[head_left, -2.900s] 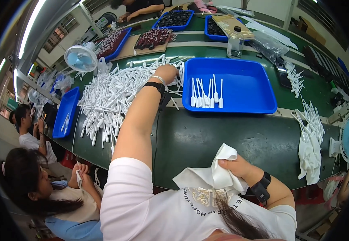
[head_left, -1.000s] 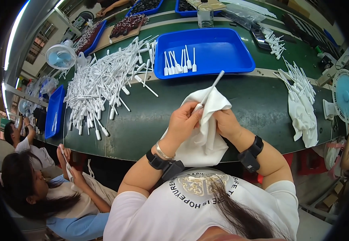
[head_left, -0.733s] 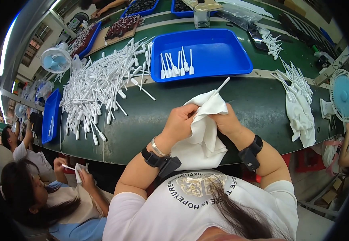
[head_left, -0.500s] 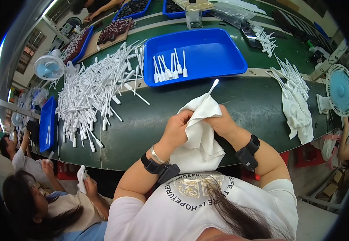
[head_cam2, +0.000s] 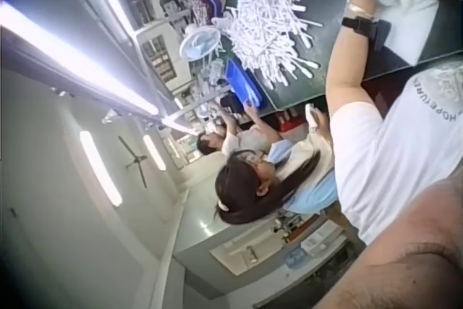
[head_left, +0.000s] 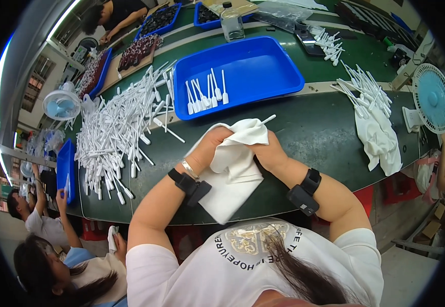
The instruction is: The person picks up a swab from a pile, wipes it with a cloth, and places it into a blue tray, repeating the process.
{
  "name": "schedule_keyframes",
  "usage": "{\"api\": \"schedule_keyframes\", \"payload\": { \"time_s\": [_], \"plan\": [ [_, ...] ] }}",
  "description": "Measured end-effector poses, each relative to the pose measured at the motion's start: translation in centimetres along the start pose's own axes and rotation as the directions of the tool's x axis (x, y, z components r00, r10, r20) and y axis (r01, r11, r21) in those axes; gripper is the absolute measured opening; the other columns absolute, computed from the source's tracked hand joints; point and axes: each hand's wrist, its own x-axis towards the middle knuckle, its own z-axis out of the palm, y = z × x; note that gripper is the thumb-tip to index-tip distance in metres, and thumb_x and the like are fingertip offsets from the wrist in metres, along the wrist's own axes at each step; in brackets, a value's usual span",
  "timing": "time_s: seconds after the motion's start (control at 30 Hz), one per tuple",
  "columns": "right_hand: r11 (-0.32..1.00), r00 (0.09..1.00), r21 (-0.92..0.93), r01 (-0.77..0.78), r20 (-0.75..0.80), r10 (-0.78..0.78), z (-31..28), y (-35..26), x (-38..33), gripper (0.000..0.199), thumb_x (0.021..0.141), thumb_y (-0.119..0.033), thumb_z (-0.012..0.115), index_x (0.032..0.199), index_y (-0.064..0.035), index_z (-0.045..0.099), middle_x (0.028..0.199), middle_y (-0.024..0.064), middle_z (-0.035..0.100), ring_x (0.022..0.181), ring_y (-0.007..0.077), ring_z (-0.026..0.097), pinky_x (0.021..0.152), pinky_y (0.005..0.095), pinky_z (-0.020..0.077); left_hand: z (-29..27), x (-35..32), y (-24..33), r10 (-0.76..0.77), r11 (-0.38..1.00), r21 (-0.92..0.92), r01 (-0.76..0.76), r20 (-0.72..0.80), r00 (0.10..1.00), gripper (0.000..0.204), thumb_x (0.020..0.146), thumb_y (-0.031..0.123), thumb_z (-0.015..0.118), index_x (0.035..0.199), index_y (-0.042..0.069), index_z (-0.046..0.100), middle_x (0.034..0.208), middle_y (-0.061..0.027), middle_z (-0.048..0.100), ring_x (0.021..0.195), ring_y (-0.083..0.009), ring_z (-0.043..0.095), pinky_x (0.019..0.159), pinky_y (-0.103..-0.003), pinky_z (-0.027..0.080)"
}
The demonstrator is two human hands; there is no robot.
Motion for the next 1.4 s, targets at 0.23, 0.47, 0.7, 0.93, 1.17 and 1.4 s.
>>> {"api": "schedule_keyframes", "payload": {
  "time_s": [0.23,0.47,0.7,0.93,1.17,1.4],
  "plan": [
    [0.996,0.995,0.007,0.094,0.022,-0.094,-0.8,-0.4,-0.7,0.026,0.076,0.001,0.055,0.102,-0.0012,0.054,0.098,0.0063,0.057,0.090,0.0143,0.054,0.077,0.0276,0.0433,1.5,-0.6,2.4,0.256,0.749,0.607,-0.265,0.104,0.961,0.019,0.079,0.007,0.049,0.094,0.001,0.059,0.086,-0.0021,0.059,0.079,-0.0112,0.055,0.068,-0.024,0.043],
    [0.968,0.982,-0.213,0.134,0.163,-0.100,0.5,-1.9,-2.4,0.028,0.076,0.002,0.053,0.104,-0.0018,0.053,0.099,0.0077,0.057,0.092,0.0151,0.054,0.079,0.0280,0.0430,6.4,-6.1,-0.6,0.056,0.997,0.064,-0.042,-0.248,0.967,0.020,0.080,0.005,0.048,0.097,0.000,0.057,0.090,-0.0062,0.060,0.078,-0.0103,0.055,0.066,-0.023,0.044],
    [0.937,0.999,0.345,-0.048,0.015,0.045,-0.9,-3.1,-0.7,0.029,0.075,0.002,0.052,0.104,-0.0024,0.053,0.100,0.0073,0.057,0.094,0.0168,0.053,0.081,0.0294,0.0418,6.0,-7.0,-2.0,0.149,0.972,0.210,-0.107,-0.198,0.969,0.024,0.081,0.009,0.047,0.101,-0.003,0.054,0.089,-0.0071,0.059,0.077,-0.0111,0.056,0.063,-0.024,0.046],
    [0.889,0.947,-0.375,0.264,0.275,-0.166,1.4,-2.2,-2.4,0.024,0.081,-0.002,0.046,0.104,-0.0004,0.051,0.100,0.0100,0.057,0.096,0.0222,0.054,0.082,0.0333,0.0430,5.6,-6.7,-1.6,0.033,0.969,-0.220,-0.114,-0.338,0.940,0.020,0.077,0.014,0.053,0.092,0.002,0.059,0.078,-0.0040,0.061,0.071,-0.0143,0.058,0.058,-0.027,0.045],
    [0.972,0.989,0.235,0.002,-0.145,0.033,-0.6,-2.0,-0.7,0.024,0.081,-0.003,0.046,0.104,-0.0019,0.053,0.099,0.0092,0.057,0.093,0.0205,0.054,0.081,0.0321,0.0432,4.9,-6.2,-0.4,0.724,0.243,0.960,-0.139,-0.084,0.685,0.020,0.062,0.011,0.060,0.082,0.006,0.060,0.067,-0.0069,0.056,0.057,-0.0270,0.051,0.052,-0.034,0.037],
    [0.830,0.921,-0.409,0.380,0.254,-0.297,1.0,-1.4,-2.6,0.023,0.081,-0.002,0.046,0.103,0.0008,0.053,0.097,0.0099,0.057,0.092,0.0200,0.055,0.079,0.0304,0.0442,5.2,-6.4,-1.9,0.408,0.889,0.338,-0.308,-0.281,0.869,0.018,0.070,0.011,0.060,0.087,0.004,0.060,0.071,-0.0025,0.059,0.059,-0.0140,0.053,0.054,-0.025,0.040]
  ]
}}
